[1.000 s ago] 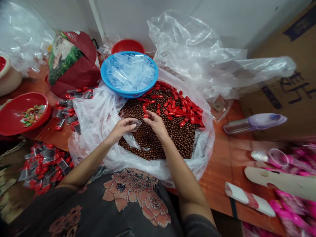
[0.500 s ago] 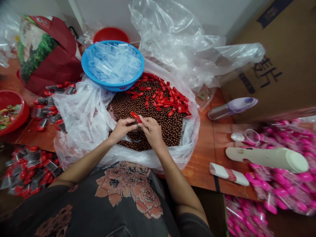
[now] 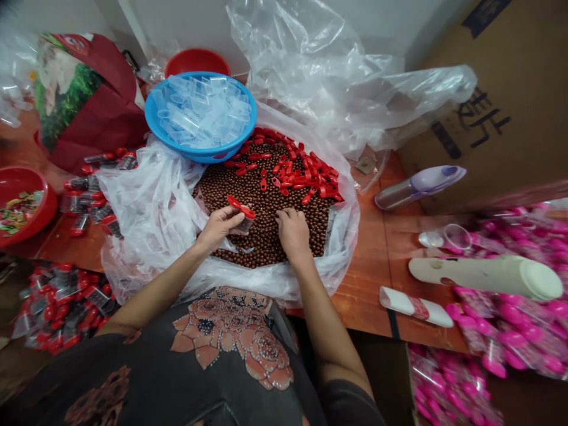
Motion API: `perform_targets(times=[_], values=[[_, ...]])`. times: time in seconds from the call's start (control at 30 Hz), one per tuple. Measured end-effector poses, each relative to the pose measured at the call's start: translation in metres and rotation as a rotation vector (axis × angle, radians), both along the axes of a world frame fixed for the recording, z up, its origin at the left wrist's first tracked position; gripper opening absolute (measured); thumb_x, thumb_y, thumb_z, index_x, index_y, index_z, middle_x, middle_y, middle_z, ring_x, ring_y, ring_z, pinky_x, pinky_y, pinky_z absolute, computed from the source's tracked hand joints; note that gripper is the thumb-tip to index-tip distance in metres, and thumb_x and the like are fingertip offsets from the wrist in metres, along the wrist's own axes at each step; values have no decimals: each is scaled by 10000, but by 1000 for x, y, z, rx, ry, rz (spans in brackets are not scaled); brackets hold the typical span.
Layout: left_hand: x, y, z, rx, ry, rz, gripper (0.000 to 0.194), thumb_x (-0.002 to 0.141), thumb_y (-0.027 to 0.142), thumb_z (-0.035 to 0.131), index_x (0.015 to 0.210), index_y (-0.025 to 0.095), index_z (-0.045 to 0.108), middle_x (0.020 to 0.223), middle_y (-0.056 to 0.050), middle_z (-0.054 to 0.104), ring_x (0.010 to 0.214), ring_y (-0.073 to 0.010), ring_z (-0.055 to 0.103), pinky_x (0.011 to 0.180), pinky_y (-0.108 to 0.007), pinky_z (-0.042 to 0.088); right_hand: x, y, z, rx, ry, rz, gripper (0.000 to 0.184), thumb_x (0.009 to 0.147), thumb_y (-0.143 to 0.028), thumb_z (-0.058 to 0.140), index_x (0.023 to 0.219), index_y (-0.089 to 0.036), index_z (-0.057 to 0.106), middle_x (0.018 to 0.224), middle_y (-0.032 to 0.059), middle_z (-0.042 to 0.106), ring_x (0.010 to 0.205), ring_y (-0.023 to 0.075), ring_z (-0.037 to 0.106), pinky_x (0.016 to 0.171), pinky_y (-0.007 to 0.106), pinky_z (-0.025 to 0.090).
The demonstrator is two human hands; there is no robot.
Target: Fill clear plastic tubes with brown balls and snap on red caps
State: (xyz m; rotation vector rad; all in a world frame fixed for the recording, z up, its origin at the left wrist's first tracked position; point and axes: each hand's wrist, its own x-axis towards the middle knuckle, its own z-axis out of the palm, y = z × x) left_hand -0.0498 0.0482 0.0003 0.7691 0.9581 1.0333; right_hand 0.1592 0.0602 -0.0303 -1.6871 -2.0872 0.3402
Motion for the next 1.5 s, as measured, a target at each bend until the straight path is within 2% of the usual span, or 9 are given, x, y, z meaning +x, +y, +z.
perform_targets(times=[0.17, 0.33, 0.43, 0.57, 0.7, 0.97, 1.1, 1.27, 1.5], values=[[0, -4, 0, -22, -16, -65, 406, 706, 398, 783, 1006, 144, 683, 988, -80, 709, 830, -177, 662, 670, -308, 587, 11, 9, -7, -33, -140, 51, 322, 949, -211, 418, 1037, -175, 726, 990, 110, 710, 920, 246, 553, 898, 399, 432], [2, -8, -3, -44, -20, -80, 399, 710, 393, 781, 1009, 147, 686, 1013, -82, 706, 842, -171, 661, 679, -289, 584, -9, -12, 18, 55, 395, -37, 244, 922, -353, 545, 1055, -227, 707, 1040, 57, 724, 995, 220, 607, 923, 392, 472], [4, -9, -5, -33, -2, -101, 410, 718, 397, 772, 1032, 145, 689, 1045, -87, 702, 851, -165, 662, 684, -268, 575, -22, -25, 31, 25, 536, 0, 211, 910, -391, 571, 975, -267, 729, 983, 32, 732, 961, 211, 634, 890, 391, 505], [8, -11, -5, -27, -1, -91, 432, 705, 385, 779, 1049, 139, 689, 1023, -80, 704, 799, -150, 661, 675, -268, 578, -27, -31, 30, 53, 494, 118, 224, 930, -377, 553, 1058, -286, 713, 1031, 28, 721, 1005, 205, 634, 926, 405, 504], [11, -14, -4, -25, -24, -26, 397, 709, 372, 776, 1013, 133, 687, 984, -72, 702, 773, -145, 655, 648, -264, 584, -25, -32, 18, 100, 414, 231, 436, 874, -410, 634, 1289, -281, 591, 1211, 74, 643, 1133, 235, 592, 1002, 445, 483], [12, -26, -6, -32, 42, 16, 425, 680, 416, 791, 985, 143, 676, 923, -48, 705, 703, -148, 658, 601, -265, 574, -33, -41, 9, 131, 400, 240, 367, 923, -366, 562, 1276, -268, 592, 1177, 91, 643, 1112, 223, 608, 987, 416, 511], [12, -27, 1, -31, 15, 73, 464, 660, 430, 810, 1011, 160, 670, 978, -53, 713, 797, -169, 665, 602, -231, 553, -36, -42, 15, 74, 445, 269, 502, 885, -387, 616, 1364, -296, 499, 1257, 82, 608, 1169, 236, 576, 1021, 438, 484], [8, -23, 11, -214, -167, -14, 653, 785, 741, 517, 1058, 170, 675, 985, -114, 724, 875, -220, 680, 687, -315, 573, -37, -45, 26, 3, 565, 221, 436, 892, -350, 598, 1324, -333, 537, 1205, 47, 614, 1126, 221, 583, 991, 425, 487], [12, -28, 18, -220, -109, -60, 720, 822, 786, 362, 1104, 214, 696, 1002, -95, 730, 967, -252, 668, 766, -368, 564, -40, -55, 24, -35, 619, 108, 421, 859, -320, 620, 1273, -305, 549, 1200, 44, 651, 1079, 220, 607, 959, 412, 493]])
